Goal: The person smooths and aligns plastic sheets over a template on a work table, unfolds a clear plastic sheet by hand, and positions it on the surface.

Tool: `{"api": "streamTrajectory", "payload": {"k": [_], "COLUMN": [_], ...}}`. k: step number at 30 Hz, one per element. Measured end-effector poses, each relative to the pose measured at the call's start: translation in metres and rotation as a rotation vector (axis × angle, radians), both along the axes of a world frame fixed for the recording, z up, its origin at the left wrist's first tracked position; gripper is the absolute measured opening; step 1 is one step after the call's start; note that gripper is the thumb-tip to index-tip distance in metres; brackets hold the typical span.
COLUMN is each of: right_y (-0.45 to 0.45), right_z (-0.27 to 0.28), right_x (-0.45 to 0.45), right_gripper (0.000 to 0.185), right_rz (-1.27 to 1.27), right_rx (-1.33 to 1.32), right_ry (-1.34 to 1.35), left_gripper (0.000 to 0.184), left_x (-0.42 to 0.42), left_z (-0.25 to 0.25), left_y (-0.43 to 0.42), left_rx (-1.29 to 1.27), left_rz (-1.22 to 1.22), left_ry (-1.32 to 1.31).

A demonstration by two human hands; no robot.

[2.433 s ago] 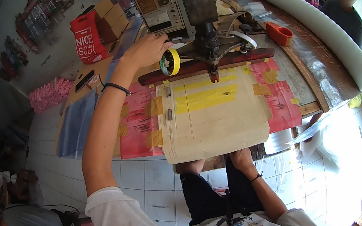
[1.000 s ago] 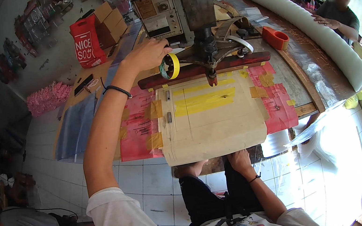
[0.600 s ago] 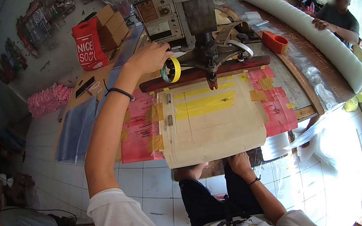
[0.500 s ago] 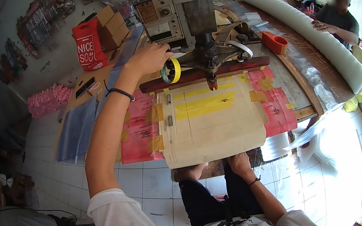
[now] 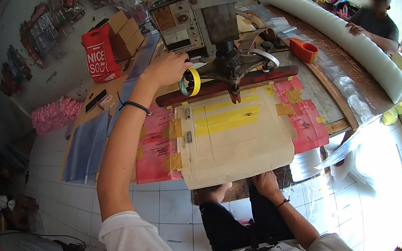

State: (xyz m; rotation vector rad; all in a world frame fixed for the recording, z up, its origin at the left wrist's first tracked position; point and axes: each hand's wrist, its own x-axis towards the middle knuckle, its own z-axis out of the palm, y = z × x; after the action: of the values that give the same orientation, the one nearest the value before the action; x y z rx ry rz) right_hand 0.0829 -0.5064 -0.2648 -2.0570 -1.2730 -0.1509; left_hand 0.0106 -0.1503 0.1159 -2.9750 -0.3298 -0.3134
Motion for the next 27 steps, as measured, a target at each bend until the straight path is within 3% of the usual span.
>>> {"api": "streamTrajectory", "payload": {"k": [4, 16, 19, 27], "right_y": [0.000, -0.002, -0.001, 0.001], "right_z": [-0.009, -0.002, 0.002, 0.000], "right_x": [0.002, 0.002, 0.002, 0.002], "right_gripper": [0.038, 0.040, 0.040, 0.040], "right_rz": [0.002, -0.006, 0.005, 0.027], "right_rx": [0.059, -0.017, -0.020, -0.018], "right_ry": [-0.077, 0.016, 0.019, 0.000], "left_gripper": [0.036, 0.048, 0.045, 0.039], "left_x": [0.000, 0.006, -0.006, -0.010], "left_z": [-0.001, -0.008, -0.006, 0.003], "left_y": [-0.003, -0.015, -0.010, -0.009], "left_rx": [0.055, 0.305, 0.281, 0.280], "left_rz": [0.025, 0.194, 0.039, 0.022], "left_ry": [-0.014, -0.102, -0.278, -0.195]}}
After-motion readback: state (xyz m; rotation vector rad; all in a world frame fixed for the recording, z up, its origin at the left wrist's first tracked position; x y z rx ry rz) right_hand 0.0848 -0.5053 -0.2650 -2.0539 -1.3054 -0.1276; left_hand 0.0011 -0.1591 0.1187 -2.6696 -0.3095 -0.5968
